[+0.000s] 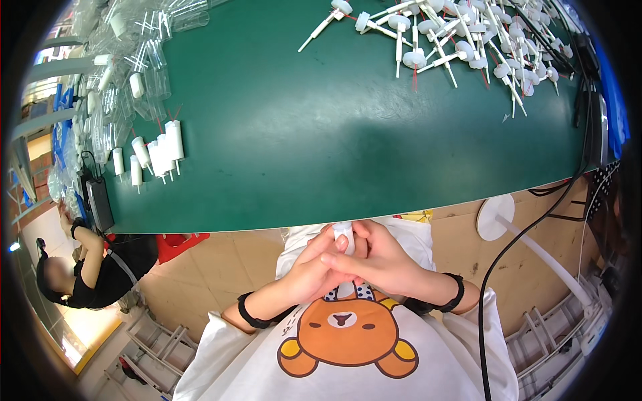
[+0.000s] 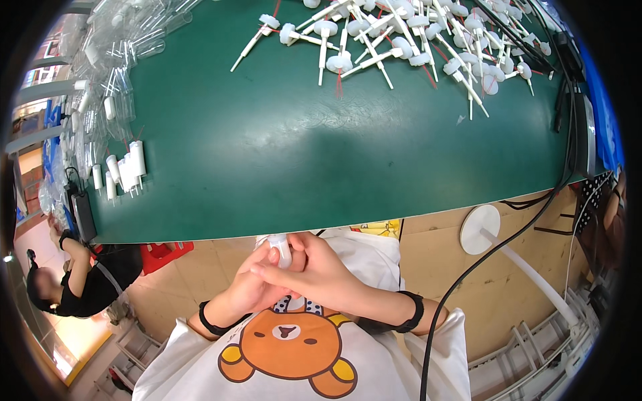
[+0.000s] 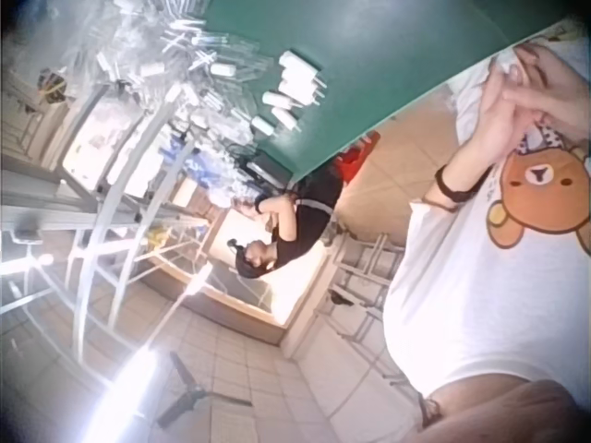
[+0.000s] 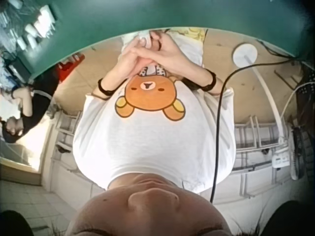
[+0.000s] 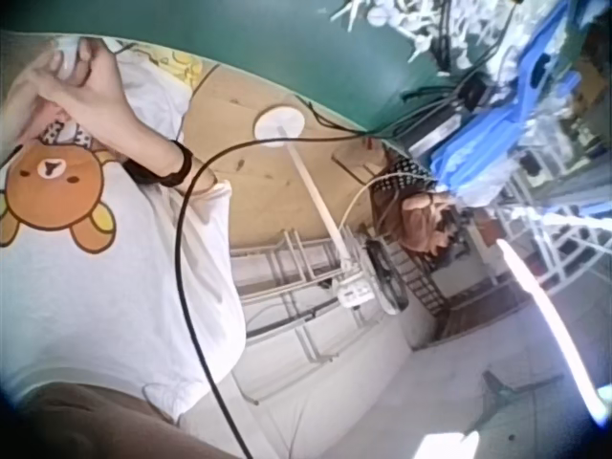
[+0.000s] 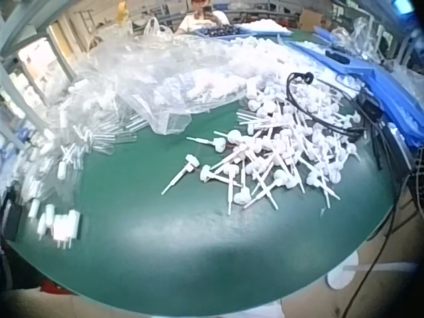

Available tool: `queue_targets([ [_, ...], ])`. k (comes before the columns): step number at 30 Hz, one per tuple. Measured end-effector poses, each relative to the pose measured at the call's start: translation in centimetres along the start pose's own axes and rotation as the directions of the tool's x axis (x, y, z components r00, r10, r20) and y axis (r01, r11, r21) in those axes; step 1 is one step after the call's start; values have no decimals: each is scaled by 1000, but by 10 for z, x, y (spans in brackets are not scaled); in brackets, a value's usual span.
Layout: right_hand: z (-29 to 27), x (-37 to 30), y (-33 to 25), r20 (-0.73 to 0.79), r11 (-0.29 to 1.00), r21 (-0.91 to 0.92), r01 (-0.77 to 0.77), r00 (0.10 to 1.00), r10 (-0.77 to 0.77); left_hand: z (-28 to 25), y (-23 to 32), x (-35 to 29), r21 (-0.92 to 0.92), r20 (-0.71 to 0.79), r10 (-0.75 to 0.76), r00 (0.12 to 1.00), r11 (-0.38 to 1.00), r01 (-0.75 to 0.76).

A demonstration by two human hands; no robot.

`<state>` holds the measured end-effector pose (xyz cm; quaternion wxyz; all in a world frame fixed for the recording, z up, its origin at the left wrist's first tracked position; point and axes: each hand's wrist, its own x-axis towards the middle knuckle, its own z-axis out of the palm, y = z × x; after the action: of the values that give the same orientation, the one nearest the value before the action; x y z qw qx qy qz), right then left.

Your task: Assembling small electronic components, specifically inserting small wired sensor or heating elements into white plastic housings.

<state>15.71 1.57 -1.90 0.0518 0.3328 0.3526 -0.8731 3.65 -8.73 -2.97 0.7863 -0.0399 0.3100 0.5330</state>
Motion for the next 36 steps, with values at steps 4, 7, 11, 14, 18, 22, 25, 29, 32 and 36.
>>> queue_targets([
  [4, -3, -5, 16, 72, 985, 43, 166, 983, -169, -12, -7, 0, -19, 230, 91, 969, 996, -89],
  [7, -2, -5, 21, 66, 978, 62, 201, 977, -205, -11, -12, 0, -43, 219, 123, 968, 992, -117],
  [11, -1, -6, 20, 49, 966, 36, 257, 965, -258, -10, -9, 6, 37, 171, 141, 975, 988, -150],
  [14, -3, -2, 32, 35, 959, 40, 281, 959, -282, -8, -6, 6, 43, 151, 109, 982, 992, -117],
  [18, 6, -1, 29, -48, 928, 76, 365, 931, -362, -3, -5, 8, 118, 100, 69, 993, 990, -81],
  [22, 12, 7, 37, -161, 928, 137, 346, 932, -323, -12, -17, 13, 145, 112, 147, 983, 976, -163],
  [25, 8, 10, 40, -169, 949, 135, 284, 951, -261, -1, -18, 12, 206, -1, 190, 982, 961, -186],
  [29, 2, 6, 20, -144, 976, 31, 215, 967, -208, 4, -29, 15, 209, -47, 311, 949, 932, -295],
  [32, -4, 9, 15, -105, 959, 97, 266, 961, -256, 9, -38, 20, 208, -91, 388, 917, 908, -364],
  [36, -12, 9, 10, -56, 981, 22, 194, 980, -193, 17, -41, 17, 146, -196, 376, 906, 924, -352],
])
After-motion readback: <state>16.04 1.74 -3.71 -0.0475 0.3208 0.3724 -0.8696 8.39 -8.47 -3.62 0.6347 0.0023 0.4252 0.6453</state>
